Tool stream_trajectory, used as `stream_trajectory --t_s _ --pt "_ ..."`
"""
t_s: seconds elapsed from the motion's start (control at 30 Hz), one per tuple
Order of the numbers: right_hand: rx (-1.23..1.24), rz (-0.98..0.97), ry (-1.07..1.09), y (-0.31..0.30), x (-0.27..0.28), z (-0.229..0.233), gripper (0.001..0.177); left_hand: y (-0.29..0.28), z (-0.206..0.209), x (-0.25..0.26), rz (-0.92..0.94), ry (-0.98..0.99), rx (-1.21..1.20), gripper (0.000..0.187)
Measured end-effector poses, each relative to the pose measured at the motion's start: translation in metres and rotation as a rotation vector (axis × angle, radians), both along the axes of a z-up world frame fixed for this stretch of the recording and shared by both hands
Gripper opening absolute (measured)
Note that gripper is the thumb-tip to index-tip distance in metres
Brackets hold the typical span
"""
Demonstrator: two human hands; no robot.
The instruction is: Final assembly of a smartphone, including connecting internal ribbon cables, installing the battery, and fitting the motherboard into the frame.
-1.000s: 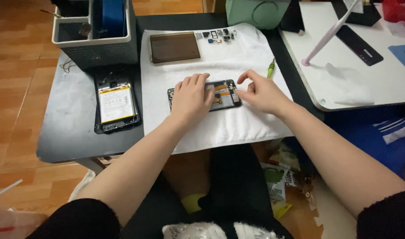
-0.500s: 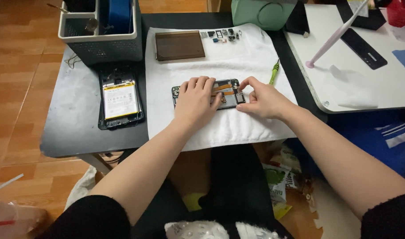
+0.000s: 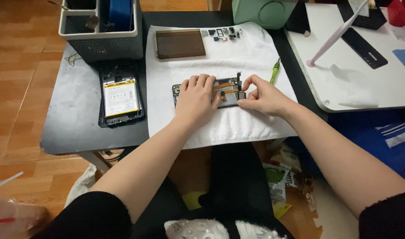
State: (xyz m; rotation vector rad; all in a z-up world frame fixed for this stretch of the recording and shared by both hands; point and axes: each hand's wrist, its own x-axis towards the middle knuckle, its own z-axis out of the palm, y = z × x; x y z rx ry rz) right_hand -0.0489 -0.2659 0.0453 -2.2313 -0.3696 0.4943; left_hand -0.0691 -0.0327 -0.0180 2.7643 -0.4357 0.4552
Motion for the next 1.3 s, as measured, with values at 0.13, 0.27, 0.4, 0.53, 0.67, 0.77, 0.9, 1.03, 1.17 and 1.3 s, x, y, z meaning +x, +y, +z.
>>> stream_trajectory --t_s 0.13,0.27,0.4,0.53,0.67,0.77,0.9,1.03,1.17,1.3 --pt "0.08 -0.006 0.016 -0.013 0.013 -0.018 0.036 0.0 0.002 0.0 -0.005 0.022 0.003 0.045" --pt "0.169 -0.058 0.073 -0.012 0.012 -0.013 0.026 0.001 -0.001 -0.001 -0.015 0.006 -0.01 0.045" --pt "0.218 -0.103 0.124 -0.006 -0.005 0.013 0.021 -0.001 0.002 -0.004 -0.014 -0.008 -0.006 0.047" --pt "0.318 -0.167 0.171 -0.012 0.001 0.004 0.017 0.0 0.004 -0.006 -0.049 -0.042 0.0 0.047" --pt "0.385 -0.238 0.261 -0.013 0.005 0.004 0.016 -0.001 0.0 -0.004 -0.105 -0.161 0.034 0.043" --pt "0.437 -0.258 0.293 -0.01 0.002 0.004 0.017 -0.003 -0.003 -0.002 -0.152 -0.209 0.03 0.038" --pt "0.435 -0.237 0.296 -0.009 -0.001 0.007 0.018 -0.026 -0.004 0.01 -0.27 -0.152 -0.25 0.031" --pt "0.438 -0.243 0.316 -0.013 0.0 0.009 0.017 -0.053 0.037 -0.006 -0.198 0.21 -0.515 0.049" --pt "0.457 -0.262 0.345 -0.014 0.002 0.006 0.019 -0.064 0.02 0.016 -0.111 0.369 -0.588 0.04" --pt "0.476 -0.335 0.4 -0.006 -0.004 0.015 0.017 -0.059 0.017 0.032 -0.032 0.401 -0.613 0.026"
